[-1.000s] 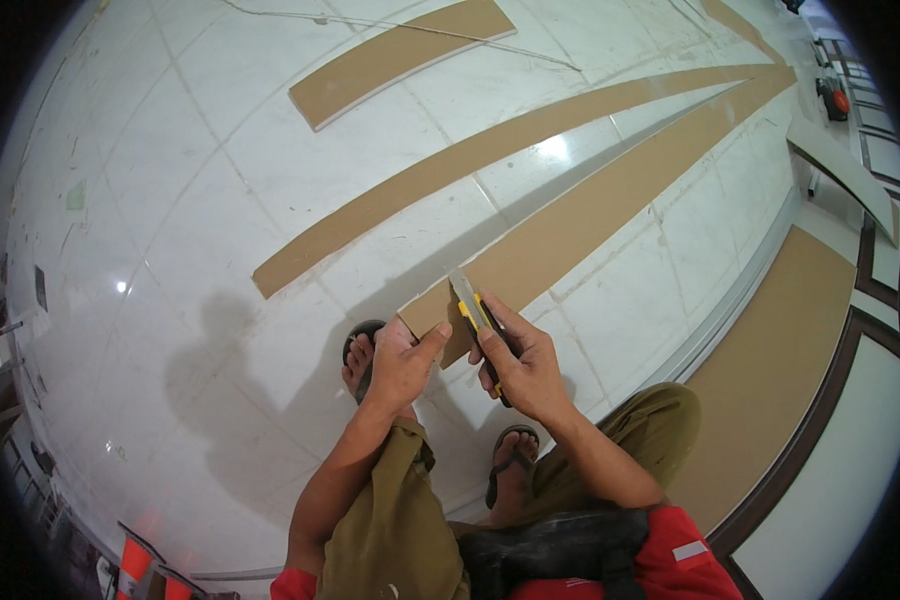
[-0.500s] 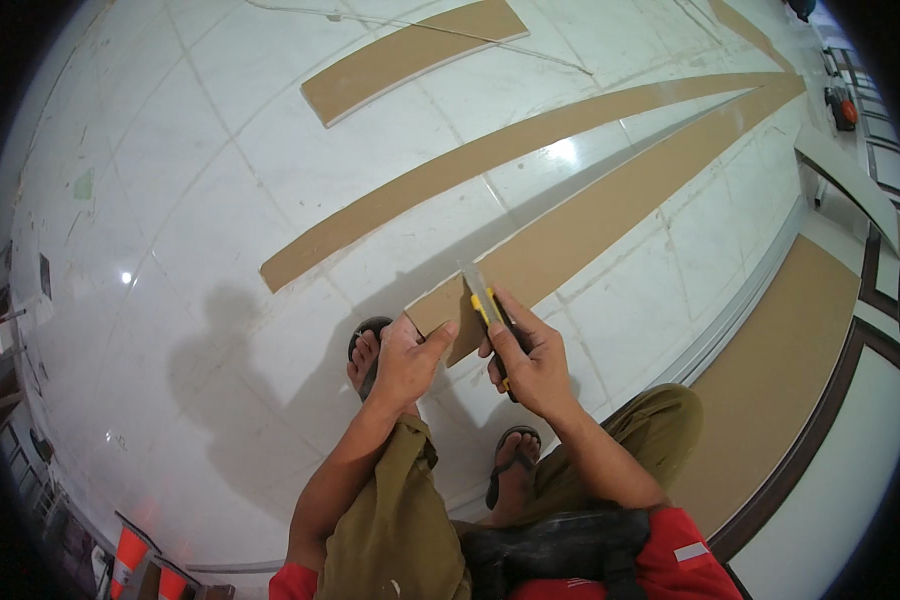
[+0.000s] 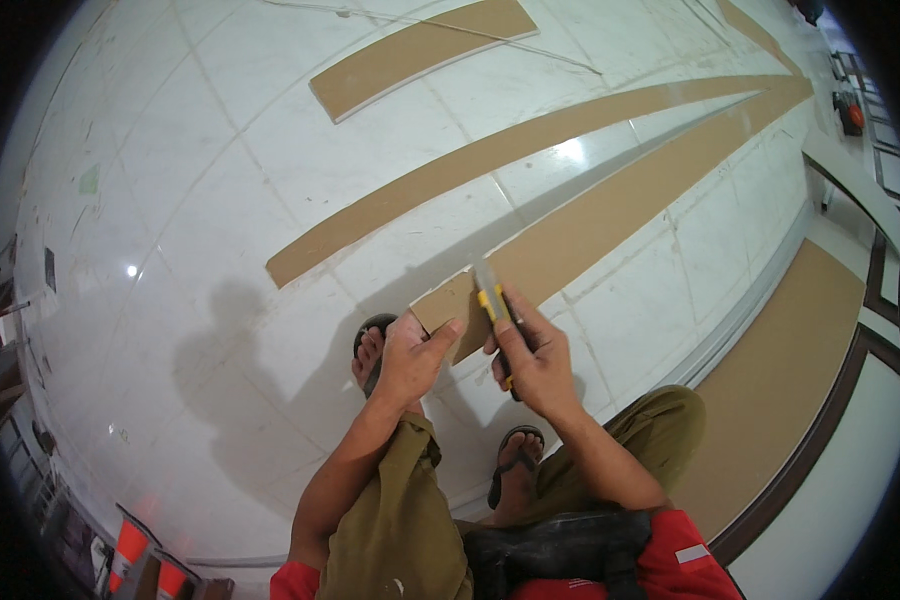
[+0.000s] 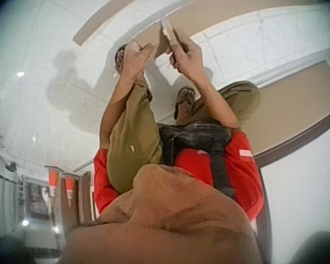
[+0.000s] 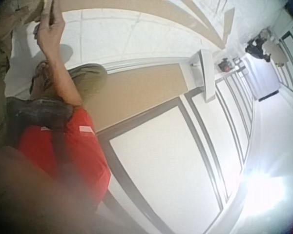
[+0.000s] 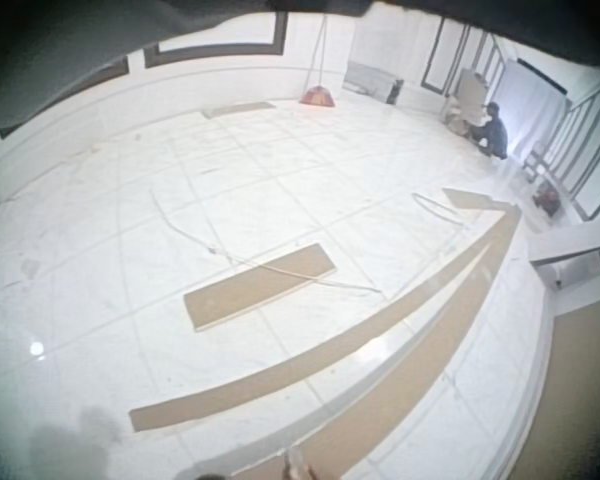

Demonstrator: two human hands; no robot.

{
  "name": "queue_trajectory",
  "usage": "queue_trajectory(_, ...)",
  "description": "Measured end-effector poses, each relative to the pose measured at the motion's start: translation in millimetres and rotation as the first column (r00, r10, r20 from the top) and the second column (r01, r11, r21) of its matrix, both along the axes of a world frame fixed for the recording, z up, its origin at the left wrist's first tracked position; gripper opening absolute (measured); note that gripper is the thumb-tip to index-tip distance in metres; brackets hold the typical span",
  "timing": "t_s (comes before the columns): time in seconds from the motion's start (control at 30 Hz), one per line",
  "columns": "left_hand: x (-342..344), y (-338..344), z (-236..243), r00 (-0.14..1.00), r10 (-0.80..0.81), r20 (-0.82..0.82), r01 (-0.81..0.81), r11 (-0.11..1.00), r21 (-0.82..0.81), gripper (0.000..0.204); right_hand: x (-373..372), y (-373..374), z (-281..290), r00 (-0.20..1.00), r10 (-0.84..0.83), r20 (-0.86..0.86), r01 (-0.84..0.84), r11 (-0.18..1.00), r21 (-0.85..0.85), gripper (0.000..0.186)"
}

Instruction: The person cuts a long strip from a large panel on the floor using a utility knife.

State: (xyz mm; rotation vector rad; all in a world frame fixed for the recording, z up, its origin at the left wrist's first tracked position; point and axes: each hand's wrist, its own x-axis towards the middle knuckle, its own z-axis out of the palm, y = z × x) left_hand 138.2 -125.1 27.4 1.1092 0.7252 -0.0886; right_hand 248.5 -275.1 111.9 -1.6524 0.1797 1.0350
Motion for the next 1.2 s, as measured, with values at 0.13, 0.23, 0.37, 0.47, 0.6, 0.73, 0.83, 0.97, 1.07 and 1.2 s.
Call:
queue_trajectory(0.13, -2.2, -1.5, -0.7, 0.999, 0.031, -0.032, -0.033, 0.998, -0.053, 0.043, -1.9, 0.5, 0.0, 0.999, 0.048, -0.012, -0.048, 0.999, 0.016, 0.053)
queue_trajectory(0.23, -3.5, 2.5, -2.5, 0.995, -0.069, -0.067, 0.069, 0.998, -0.009, 0.042, -4.1, 4.5, 2.1, 1.000, -0.001, -0.019, 0.001, 1.000, -0.001, 0.053)
queue_trajectory(0.37, 1.9, 0.4, 3.9, 0.999, -0.007, -0.047, 0.008, 1.000, 0.017, 0.039, -4.4, 3.9, 3.8, 0.995, 0.091, -0.047, -0.092, 0.996, -0.015, 0.052)
queue_trajectory(0.47, -2.5, -1.2, -2.2, 0.998, 0.015, -0.061, -0.015, 1.000, 0.002, 0.038, -17.5, 9.9, 7.8, 0.994, 0.087, -0.067, -0.086, 0.996, 0.020, 0.053)
queue_trajectory(0.6, -0.3, -0.1, 1.7, 0.999, 0.005, -0.049, -0.001, 0.997, 0.073, 0.036, -9.0, 8.6, -0.6, 0.999, 0.017, -0.035, -0.016, 1.000, 0.027, 0.052)
queue_trajectory(0.73, -0.2, 0.7, 2.3, 0.996, -0.017, -0.087, 0.015, 1.000, -0.023, 0.035, -15.6, 11.1, 4.8, 0.990, 0.106, -0.091, -0.105, 0.994, 0.014, 0.051)
queue_trajectory(0.83, 2.8, -1.8, 3.1, 1.000, 0.026, 0.003, -0.026, 0.993, 0.117, 0.028, -13.6, 11.5, 1.5, 0.995, 0.084, -0.053, -0.085, 0.996, -0.004, 0.051)
queue_trajectory(0.97, 2.5, -3.1, 1.9, 0.998, 0.058, -0.010, -0.058, 0.998, -0.007, 0.021, -17.1, 16.3, 6.4, 0.989, 0.108, -0.104, -0.107, 0.994, 0.009, 0.051)
queue_trajectory(1.07, 6.0, -1.7, 7.8, 0.998, 0.048, -0.028, -0.047, 0.999, 0.009, 0.017, -15.1, 16.8, 6.3, 0.996, 0.087, -0.033, -0.088, 0.996, -0.020, 0.051)
queue_trajectory(1.2, 2.8, 5.9, 7.8, 0.998, -0.033, -0.061, 0.031, 0.999, -0.041, 0.021, -17.7, 18.6, 6.6, 0.987, 0.119, -0.109, -0.119, 0.993, 0.010, 0.052)
